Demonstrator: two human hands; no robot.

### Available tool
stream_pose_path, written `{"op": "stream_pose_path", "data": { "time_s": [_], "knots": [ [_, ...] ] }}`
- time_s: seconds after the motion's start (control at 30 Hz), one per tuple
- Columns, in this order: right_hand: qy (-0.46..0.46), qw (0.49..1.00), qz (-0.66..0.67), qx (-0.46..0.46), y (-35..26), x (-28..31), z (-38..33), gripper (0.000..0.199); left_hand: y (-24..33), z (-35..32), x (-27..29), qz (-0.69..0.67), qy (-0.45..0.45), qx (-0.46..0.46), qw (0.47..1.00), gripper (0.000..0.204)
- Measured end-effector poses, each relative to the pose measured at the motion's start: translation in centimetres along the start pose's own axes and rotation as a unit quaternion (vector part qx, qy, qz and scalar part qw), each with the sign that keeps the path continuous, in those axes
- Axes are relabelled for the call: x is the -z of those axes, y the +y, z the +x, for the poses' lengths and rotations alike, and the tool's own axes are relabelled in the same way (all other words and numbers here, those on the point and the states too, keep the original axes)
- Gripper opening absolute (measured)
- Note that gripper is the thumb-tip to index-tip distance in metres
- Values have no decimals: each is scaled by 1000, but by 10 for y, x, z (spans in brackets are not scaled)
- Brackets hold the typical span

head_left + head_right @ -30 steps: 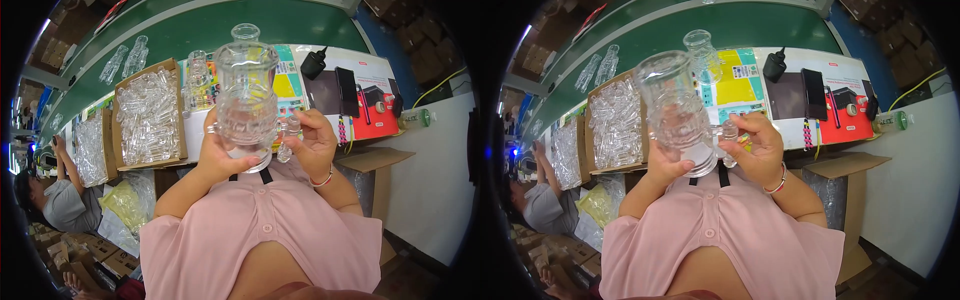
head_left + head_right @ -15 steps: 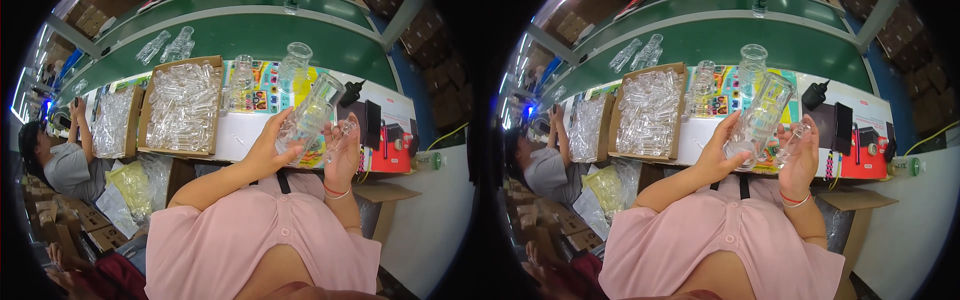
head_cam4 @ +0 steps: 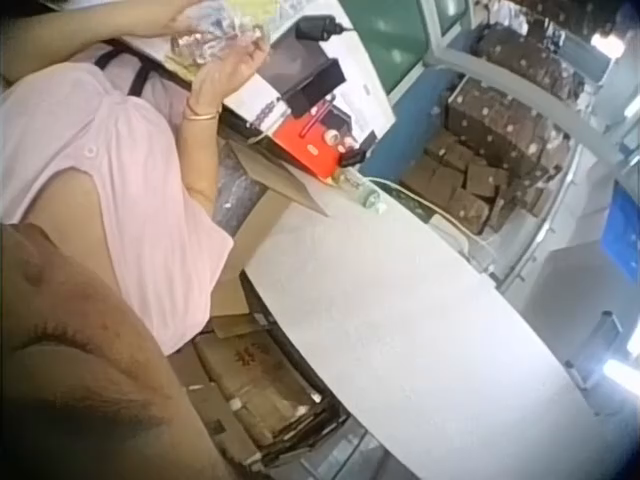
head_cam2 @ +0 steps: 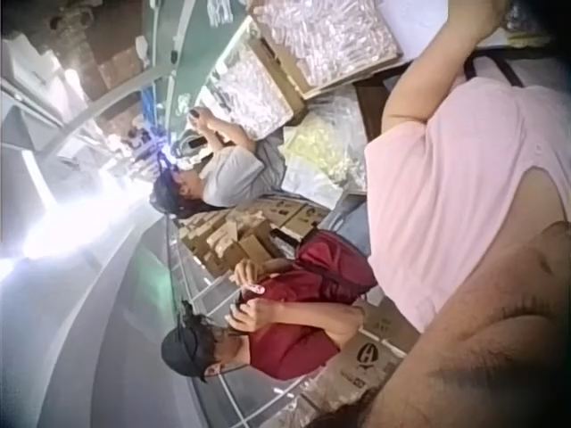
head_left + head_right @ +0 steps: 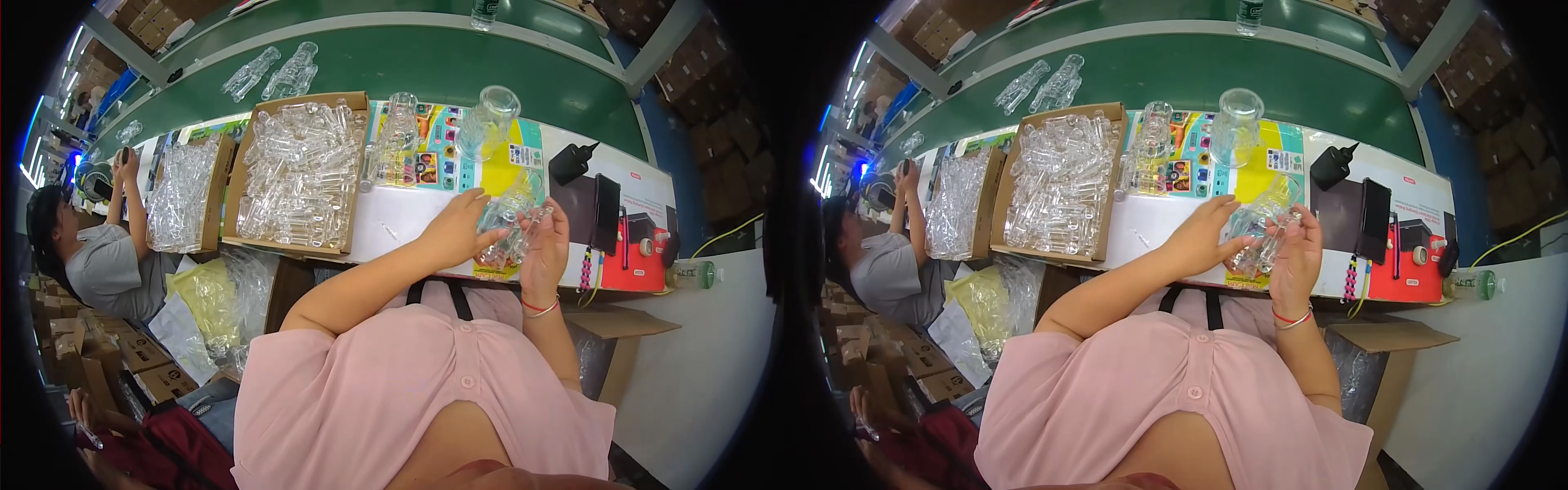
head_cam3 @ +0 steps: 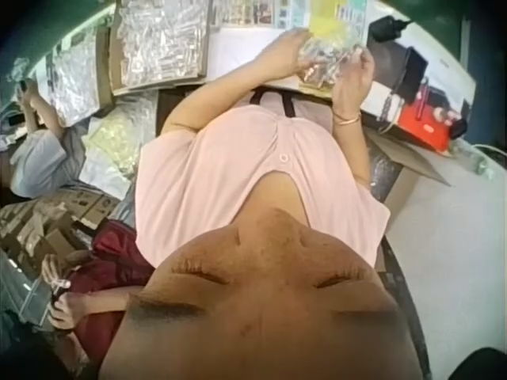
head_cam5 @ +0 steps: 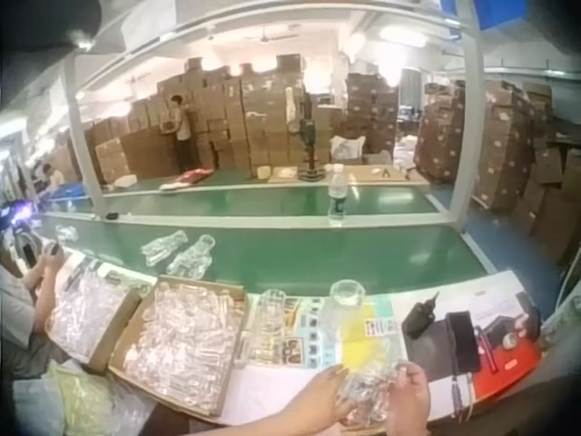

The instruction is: Inspecting glassware, cleaning with an air blower, and packing it into plastic bags and boxes.

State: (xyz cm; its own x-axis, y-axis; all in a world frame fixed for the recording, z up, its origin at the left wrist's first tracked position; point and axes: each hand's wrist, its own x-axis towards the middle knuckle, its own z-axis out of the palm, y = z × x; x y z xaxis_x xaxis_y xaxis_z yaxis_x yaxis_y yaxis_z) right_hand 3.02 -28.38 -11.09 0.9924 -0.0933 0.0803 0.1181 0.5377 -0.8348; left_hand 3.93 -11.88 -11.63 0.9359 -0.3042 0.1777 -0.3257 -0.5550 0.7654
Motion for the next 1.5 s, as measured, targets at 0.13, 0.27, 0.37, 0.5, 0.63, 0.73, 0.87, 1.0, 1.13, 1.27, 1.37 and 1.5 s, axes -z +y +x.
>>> {"op": "stream_pose_path", "data": {
  "time_s": [0.13, 0.27, 0.37, 0.5, 0.63, 0.73, 0.87, 1.0, 1.13, 1.27, 1.37, 1.5],
  "knots": [
    [-20, 999, -22, -29, -5, -6, 5, 31, -11, 5, 48, 144, 164, -55, 974, 45],
    [-46, 998, -38, -17, -4, -5, 8, 31, -42, 30, 114, 378, 128, 143, 906, 60],
    [-61, 998, -34, -7, 0, -1, 9, 31, -64, 42, 121, 463, 10, 191, 866, 70],
    [-46, 998, -34, -12, -7, -7, 5, 31, -63, 39, 97, 468, 72, 142, 870, 80],
    [-47, 998, -37, -8, -9, -8, 5, 30, -50, 29, 86, 290, 52, 197, 935, 91],
    [-58, 997, -51, 8, -13, -11, 4, 31, -52, 17, 92, 188, 56, 235, 952, 93],
    [-111, 987, -117, 22, -18, -18, 3, 33, -32, -11, 89, 100, 180, 142, 968, 98],
    [-204, 971, -120, 43, -35, -49, -8, 41, 34, -41, 96, 13, 209, 39, 977, 106],
    [-256, 947, -154, 116, -43, -59, -13, 43, 66, -54, 99, 65, 245, -74, 964, 107],
    [-257, 943, -170, 124, -44, -59, -23, 44, 74, -55, 103, 80, 255, -98, 959, 107],
    [-227, 959, -124, 115, -44, -63, -26, 44, 73, -56, 102, 81, 268, -103, 955, 106],
    [-253, 936, -173, 172, -44, -60, -24, 44, 74, -57, 102, 89, 278, -101, 951, 105]
  ]
}}
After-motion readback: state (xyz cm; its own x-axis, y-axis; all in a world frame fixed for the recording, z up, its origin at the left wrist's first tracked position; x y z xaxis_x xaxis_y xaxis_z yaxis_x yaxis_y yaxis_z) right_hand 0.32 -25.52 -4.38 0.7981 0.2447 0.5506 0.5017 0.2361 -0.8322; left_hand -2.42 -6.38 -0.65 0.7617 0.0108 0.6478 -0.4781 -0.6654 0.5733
